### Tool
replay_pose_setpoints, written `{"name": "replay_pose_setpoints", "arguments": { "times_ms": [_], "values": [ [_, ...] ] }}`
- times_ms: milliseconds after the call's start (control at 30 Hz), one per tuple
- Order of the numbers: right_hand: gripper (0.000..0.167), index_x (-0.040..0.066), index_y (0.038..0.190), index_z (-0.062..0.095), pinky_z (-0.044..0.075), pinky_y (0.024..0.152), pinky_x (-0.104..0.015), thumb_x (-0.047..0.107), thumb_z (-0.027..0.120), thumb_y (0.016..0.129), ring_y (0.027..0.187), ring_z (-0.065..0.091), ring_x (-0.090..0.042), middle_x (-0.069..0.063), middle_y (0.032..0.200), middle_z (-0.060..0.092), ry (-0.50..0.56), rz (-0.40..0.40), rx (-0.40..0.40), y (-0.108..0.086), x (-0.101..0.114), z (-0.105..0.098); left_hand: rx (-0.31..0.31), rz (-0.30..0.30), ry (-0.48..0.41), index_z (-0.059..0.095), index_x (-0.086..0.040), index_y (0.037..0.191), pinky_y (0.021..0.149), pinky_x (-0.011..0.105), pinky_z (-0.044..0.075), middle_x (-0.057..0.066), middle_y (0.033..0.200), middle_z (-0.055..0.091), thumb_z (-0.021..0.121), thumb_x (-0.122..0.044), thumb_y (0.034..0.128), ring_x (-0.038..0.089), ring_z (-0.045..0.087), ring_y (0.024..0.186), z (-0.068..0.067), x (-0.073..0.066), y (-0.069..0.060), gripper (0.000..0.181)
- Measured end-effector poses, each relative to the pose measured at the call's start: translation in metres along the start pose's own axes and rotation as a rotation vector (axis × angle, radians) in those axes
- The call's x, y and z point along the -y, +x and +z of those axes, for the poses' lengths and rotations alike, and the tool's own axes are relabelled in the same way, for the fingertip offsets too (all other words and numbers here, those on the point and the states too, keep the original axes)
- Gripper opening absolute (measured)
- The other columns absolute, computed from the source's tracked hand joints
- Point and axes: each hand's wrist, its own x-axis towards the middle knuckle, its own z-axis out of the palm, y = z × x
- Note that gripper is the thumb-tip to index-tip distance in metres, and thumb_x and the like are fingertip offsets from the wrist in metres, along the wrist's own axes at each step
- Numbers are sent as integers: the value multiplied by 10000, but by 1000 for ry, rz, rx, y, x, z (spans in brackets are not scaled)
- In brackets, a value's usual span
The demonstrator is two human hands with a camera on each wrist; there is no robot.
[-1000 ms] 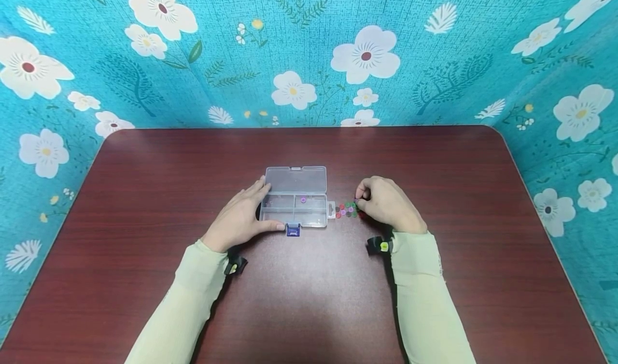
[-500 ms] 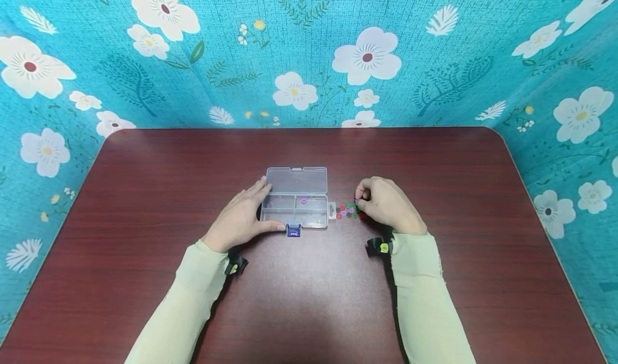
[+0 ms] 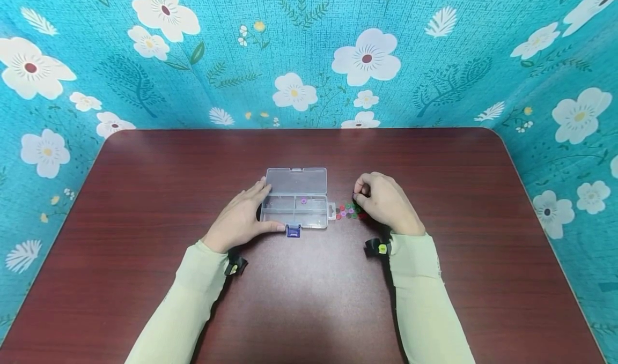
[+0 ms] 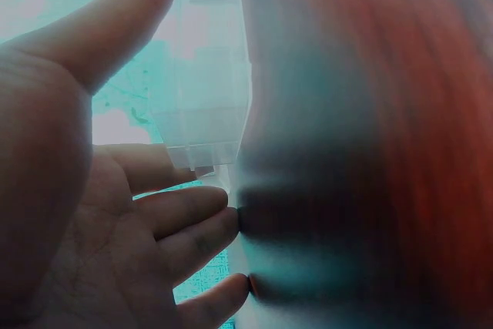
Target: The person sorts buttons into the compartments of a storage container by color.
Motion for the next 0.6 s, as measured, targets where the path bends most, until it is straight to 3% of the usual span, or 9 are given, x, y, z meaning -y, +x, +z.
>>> {"name": "replay_pose_setpoints", "arguments": {
  "times_ms": [600],
  "values": [
    [57, 135, 873, 646, 440, 680, -349, 118, 681, 916, 764, 520, -179, -20, 841, 566, 3, -39, -62, -1, 9, -1, 0, -1, 1, 362, -30, 1550, 1223, 479, 192, 138, 1643, 235, 766, -650, 775, 292, 237, 1509, -1, -1, 0, 1072]
  ]
}}
